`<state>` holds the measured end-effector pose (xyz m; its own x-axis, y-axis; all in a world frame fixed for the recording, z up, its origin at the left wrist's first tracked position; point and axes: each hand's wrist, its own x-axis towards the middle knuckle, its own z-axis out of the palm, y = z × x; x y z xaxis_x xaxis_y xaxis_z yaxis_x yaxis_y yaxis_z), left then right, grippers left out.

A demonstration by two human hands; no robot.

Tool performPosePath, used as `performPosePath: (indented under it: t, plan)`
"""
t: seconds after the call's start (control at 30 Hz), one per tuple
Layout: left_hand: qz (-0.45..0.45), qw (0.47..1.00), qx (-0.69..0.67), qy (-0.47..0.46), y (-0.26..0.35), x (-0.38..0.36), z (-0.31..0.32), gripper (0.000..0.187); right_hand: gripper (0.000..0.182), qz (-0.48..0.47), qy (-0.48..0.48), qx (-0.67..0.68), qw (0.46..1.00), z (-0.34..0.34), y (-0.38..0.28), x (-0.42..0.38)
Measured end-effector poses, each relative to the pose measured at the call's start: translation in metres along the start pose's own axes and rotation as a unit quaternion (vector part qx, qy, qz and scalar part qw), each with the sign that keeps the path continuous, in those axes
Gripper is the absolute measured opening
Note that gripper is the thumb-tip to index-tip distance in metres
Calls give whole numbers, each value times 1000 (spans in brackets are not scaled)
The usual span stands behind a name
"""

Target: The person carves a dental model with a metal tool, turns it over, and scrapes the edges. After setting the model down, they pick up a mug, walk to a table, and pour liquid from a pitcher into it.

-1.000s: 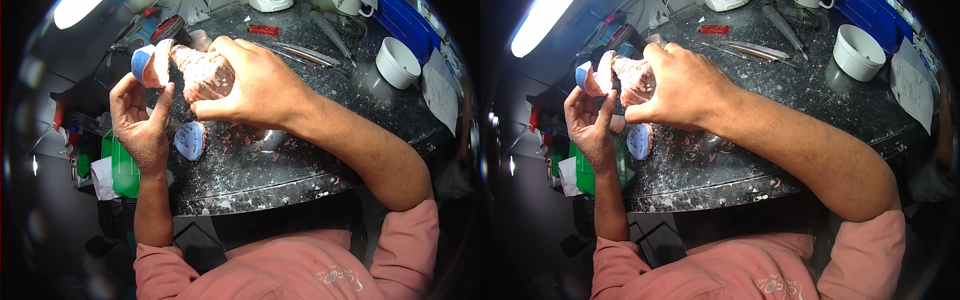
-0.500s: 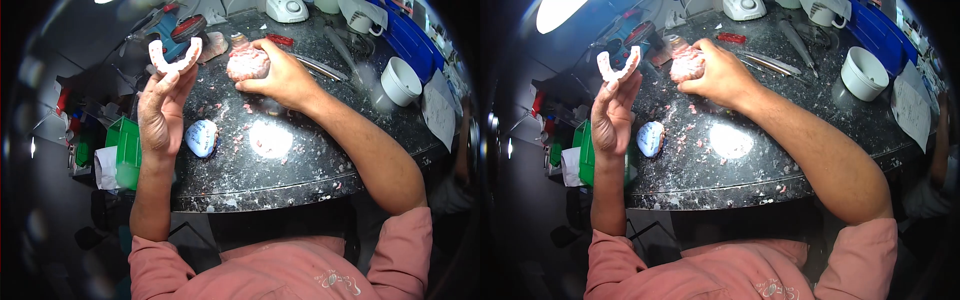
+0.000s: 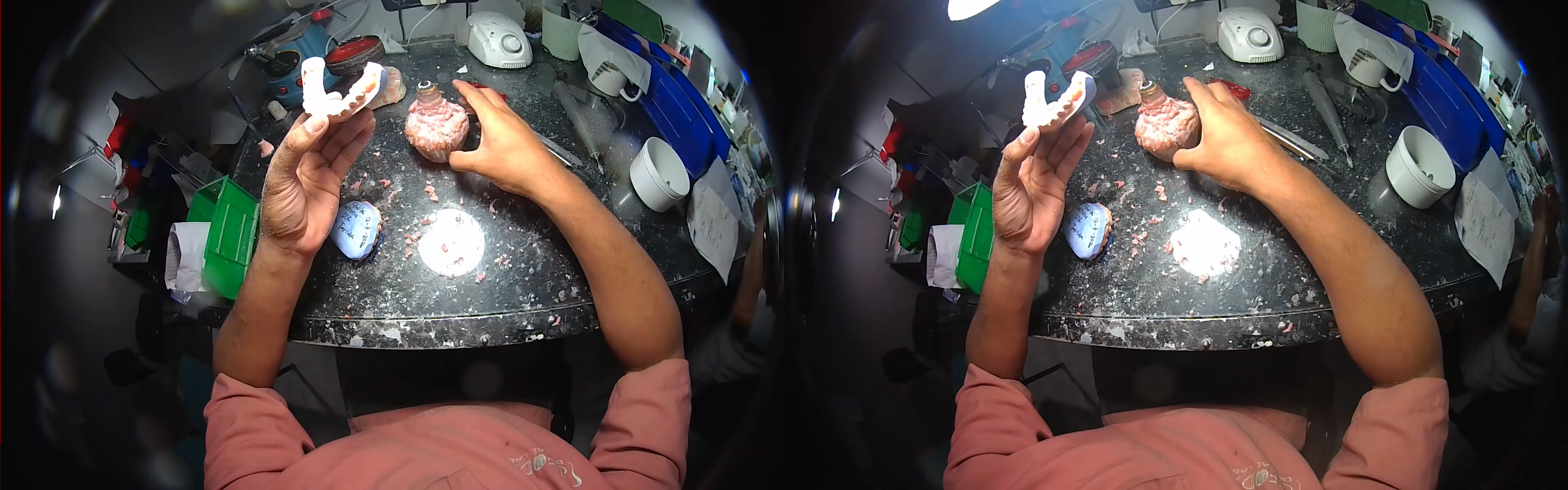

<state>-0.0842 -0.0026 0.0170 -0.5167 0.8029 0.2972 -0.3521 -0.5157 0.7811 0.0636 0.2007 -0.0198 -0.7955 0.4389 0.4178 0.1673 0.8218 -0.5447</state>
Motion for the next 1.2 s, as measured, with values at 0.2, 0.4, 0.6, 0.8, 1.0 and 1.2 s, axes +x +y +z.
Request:
performPosePath:
  t: [0.2,0.4,0.6,0.8,1.0,1.2]
  plan:
    - [22,1000,14,0,2,0,2,40,31,135,-79,-164,974,-57,-3,2]
    - [-33,999,-41,4,2,1,-2,50,15,128,-145,-217,957,-58,12,3]
    - [-126,985,-114,22,-8,-2,-4,54,21,141,-108,-218,960,-46,14,-12]
    - [-133,987,-86,0,-11,-7,3,59,27,123,-51,-159,978,-53,20,-13]
    - [-130,987,-97,0,-7,-10,15,62,35,167,35,-29,985,-50,40,-2]
    - [-152,978,-118,-83,-9,-5,1,50,21,98,168,504,842,-52,0,1]
